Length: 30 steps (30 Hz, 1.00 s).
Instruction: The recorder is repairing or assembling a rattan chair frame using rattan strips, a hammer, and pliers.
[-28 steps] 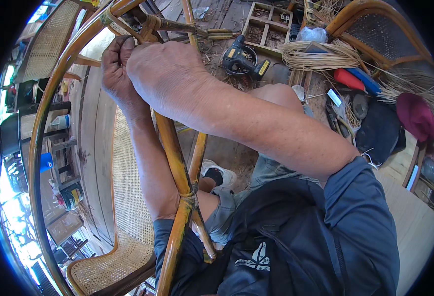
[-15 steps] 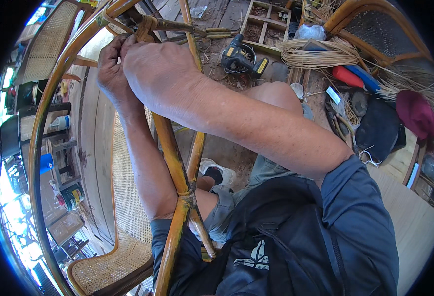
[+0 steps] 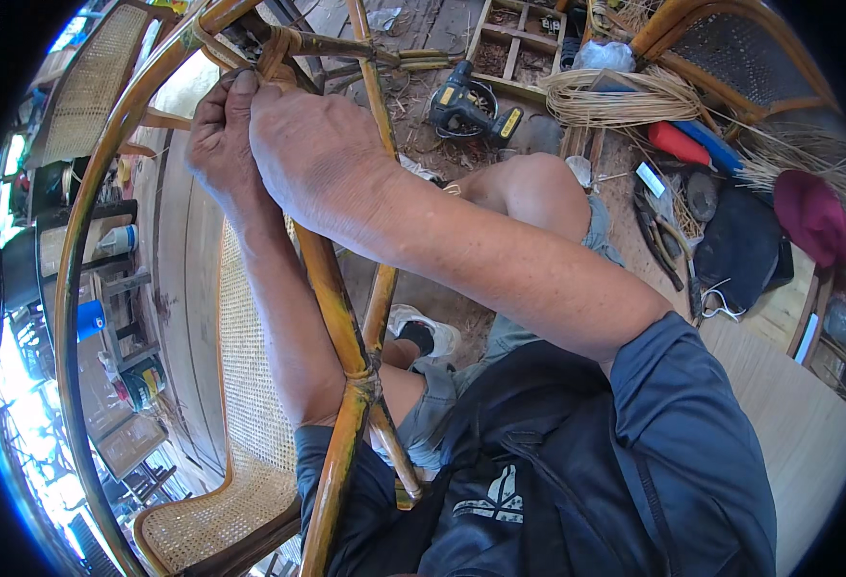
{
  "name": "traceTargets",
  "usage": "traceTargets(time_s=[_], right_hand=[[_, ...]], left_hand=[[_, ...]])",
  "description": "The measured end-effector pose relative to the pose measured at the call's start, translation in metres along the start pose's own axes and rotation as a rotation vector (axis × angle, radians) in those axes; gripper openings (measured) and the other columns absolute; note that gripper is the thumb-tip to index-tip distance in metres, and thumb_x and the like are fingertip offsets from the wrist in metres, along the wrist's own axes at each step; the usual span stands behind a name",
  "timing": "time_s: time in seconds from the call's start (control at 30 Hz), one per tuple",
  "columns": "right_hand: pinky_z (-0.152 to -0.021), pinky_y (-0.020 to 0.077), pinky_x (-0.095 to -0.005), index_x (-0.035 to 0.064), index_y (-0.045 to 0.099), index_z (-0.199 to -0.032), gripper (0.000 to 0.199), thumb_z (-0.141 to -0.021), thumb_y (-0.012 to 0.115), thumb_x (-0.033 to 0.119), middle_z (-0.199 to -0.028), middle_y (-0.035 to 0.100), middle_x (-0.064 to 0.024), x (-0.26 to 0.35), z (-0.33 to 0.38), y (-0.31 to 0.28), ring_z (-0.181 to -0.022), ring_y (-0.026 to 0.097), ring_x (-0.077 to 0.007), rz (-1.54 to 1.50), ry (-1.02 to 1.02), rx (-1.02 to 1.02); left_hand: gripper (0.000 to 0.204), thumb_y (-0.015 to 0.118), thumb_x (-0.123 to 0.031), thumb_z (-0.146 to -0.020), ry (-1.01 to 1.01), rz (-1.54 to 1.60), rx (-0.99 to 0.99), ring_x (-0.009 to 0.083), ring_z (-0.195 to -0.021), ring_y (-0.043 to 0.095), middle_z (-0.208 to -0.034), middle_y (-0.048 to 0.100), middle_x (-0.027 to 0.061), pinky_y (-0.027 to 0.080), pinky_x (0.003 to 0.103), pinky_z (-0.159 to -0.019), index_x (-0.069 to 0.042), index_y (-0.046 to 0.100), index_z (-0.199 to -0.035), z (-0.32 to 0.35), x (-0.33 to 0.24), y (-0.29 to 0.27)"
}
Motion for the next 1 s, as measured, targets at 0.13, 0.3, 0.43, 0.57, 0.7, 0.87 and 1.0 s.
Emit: traceTargets(time_s=[0.13, 0.3, 0.43, 0.57, 0.7, 0.87, 1.0], right_hand=[[-0.059, 0.0524, -0.0397, -0.0002, 0.051, -0.088, 0.016, -0.079, 0.057, 0.011, -0.068, 0.060, -0.0189, 0.002, 0.001, 0.000, -0.067, 0.063, -0.0322, 0.114, -0.074, -0.063], [-0.061, 0.0527, -0.0392, -0.0011, 0.053, -0.088, 0.016, -0.078, 0.057, 0.010, -0.071, 0.061, -0.0190, 0.004, 0.002, -0.007, -0.070, 0.064, -0.0328, 0.082, -0.087, 0.014], [-0.063, 0.0531, -0.0386, -0.0032, 0.055, -0.084, 0.017, -0.077, 0.059, 0.012, -0.075, 0.063, -0.0198, 0.004, 0.005, -0.011, -0.073, 0.065, -0.0327, 0.082, -0.080, 0.068], [-0.062, 0.0519, -0.0368, -0.0018, 0.054, -0.084, 0.016, -0.079, 0.059, 0.013, -0.075, 0.063, -0.0181, 0.003, 0.003, -0.009, -0.071, 0.065, -0.0310, 0.040, -0.165, 0.026], [-0.064, 0.0488, -0.0333, 0.0080, 0.055, -0.110, 0.033, -0.078, 0.057, 0.002, -0.081, 0.061, -0.0135, -0.029, 0.010, 0.001, -0.075, 0.063, -0.0282, -0.552, -0.197, 0.070], [-0.072, 0.0490, -0.0281, 0.0113, 0.051, -0.120, 0.051, -0.074, 0.059, -0.008, -0.103, 0.056, -0.0102, -0.016, 0.000, -0.013, -0.084, 0.059, -0.0203, -0.206, -0.473, -0.199], [-0.074, 0.0505, -0.0332, 0.0106, 0.055, -0.112, 0.041, -0.074, 0.065, 0.000, -0.104, 0.056, -0.0103, -0.009, -0.014, -0.018, -0.090, 0.059, -0.0270, -0.084, -0.670, -0.355]], left_hand=[[0.018, 0.065, -0.016, -0.084, -0.002, 0.110, -0.079, 0.0074, -0.068, 0.056, -0.079, 0.063, 0.0031, 0.046, 0.019, -0.060, 0.000, 0.064, -0.092, 0.006, 0.001, -0.003], [0.018, 0.065, -0.014, -0.084, 0.231, -0.030, -0.064, 0.0084, -0.073, 0.056, -0.082, 0.063, 0.0047, 0.047, 0.021, -0.065, 0.002, 0.062, -0.093, -0.003, -0.007, -0.001], [0.014, 0.065, -0.012, -0.084, 0.189, -0.150, -0.006, 0.0086, -0.075, 0.057, -0.082, 0.063, 0.0034, 0.046, 0.021, -0.069, -0.001, 0.063, -0.092, -0.011, -0.024, 0.002], [0.014, 0.064, -0.013, -0.084, 0.184, -0.069, 0.050, 0.0078, -0.075, 0.057, -0.083, 0.063, 0.0028, 0.046, 0.021, -0.068, -0.002, 0.063, -0.093, -0.016, -0.018, -0.001], [0.015, 0.064, -0.013, -0.084, 0.076, 0.049, 0.090, 0.0063, -0.067, 0.056, -0.075, 0.062, 0.0021, 0.046, 0.020, -0.061, 0.000, 0.063, -0.091, -0.020, -0.015, 0.005], [0.016, 0.066, -0.014, -0.083, 0.047, 0.072, 0.075, 0.0045, -0.064, 0.053, -0.071, 0.061, 0.0001, 0.044, 0.018, -0.057, 0.001, 0.065, -0.087, -0.019, -0.016, 0.000], [0.016, 0.065, -0.014, -0.083, -0.007, 0.131, 0.060, 0.0050, -0.064, 0.054, -0.071, 0.061, 0.0006, 0.044, 0.018, -0.056, 0.002, 0.064, -0.087, -0.018, -0.016, -0.002]])
Point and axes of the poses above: each hand's wrist, its own z-axis away from the middle knuckle, its own y-axis out of the palm, x = y × z, the point moved 8 cm from there along -z, towards the middle knuckle
